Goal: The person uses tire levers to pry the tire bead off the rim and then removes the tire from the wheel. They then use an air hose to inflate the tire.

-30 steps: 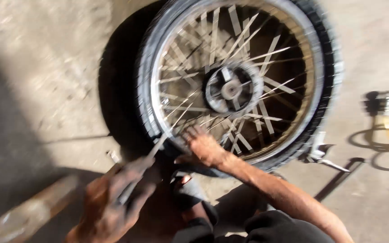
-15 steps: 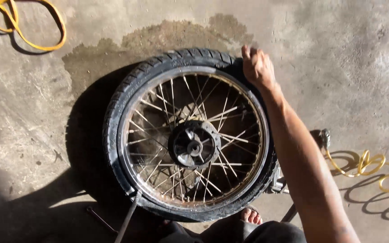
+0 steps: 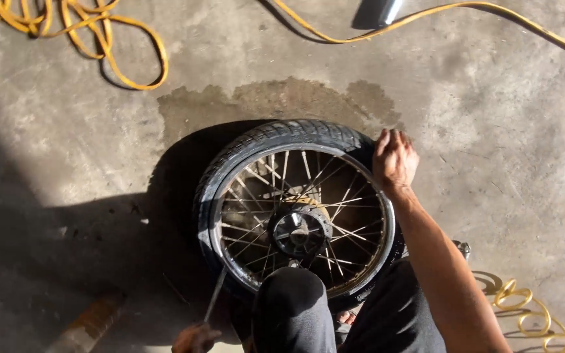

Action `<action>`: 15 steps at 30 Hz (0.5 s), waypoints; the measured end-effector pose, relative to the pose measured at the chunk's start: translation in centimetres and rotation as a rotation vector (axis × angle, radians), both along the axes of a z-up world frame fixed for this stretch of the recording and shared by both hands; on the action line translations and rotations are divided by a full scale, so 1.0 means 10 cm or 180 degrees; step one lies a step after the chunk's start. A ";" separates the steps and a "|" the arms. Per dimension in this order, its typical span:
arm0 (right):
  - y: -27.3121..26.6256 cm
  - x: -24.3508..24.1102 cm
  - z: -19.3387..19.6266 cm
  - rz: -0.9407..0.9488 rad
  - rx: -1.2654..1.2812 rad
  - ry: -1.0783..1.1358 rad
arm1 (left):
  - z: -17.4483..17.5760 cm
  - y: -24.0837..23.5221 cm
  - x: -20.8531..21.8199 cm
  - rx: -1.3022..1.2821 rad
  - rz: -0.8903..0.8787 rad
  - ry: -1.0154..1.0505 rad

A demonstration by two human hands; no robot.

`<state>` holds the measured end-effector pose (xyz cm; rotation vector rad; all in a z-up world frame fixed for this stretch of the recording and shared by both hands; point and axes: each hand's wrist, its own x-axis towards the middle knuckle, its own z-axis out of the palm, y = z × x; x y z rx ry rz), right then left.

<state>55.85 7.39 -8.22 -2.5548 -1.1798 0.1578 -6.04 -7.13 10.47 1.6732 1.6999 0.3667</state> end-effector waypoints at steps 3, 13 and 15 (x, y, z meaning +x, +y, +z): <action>0.04 -0.08 -0.04 0.0031 -0.0314 0.0444 | 0.52 0.95 0.93 0.0370 -0.0266 -0.0778; 2.07 -1.17 0.06 -0.0457 -0.0918 0.1253 | 0.30 1.16 1.07 0.1418 -0.0425 -0.1769; 2.07 -1.21 0.15 -0.0460 -0.0859 0.1098 | 0.55 1.47 1.39 0.1048 -0.0441 -0.1784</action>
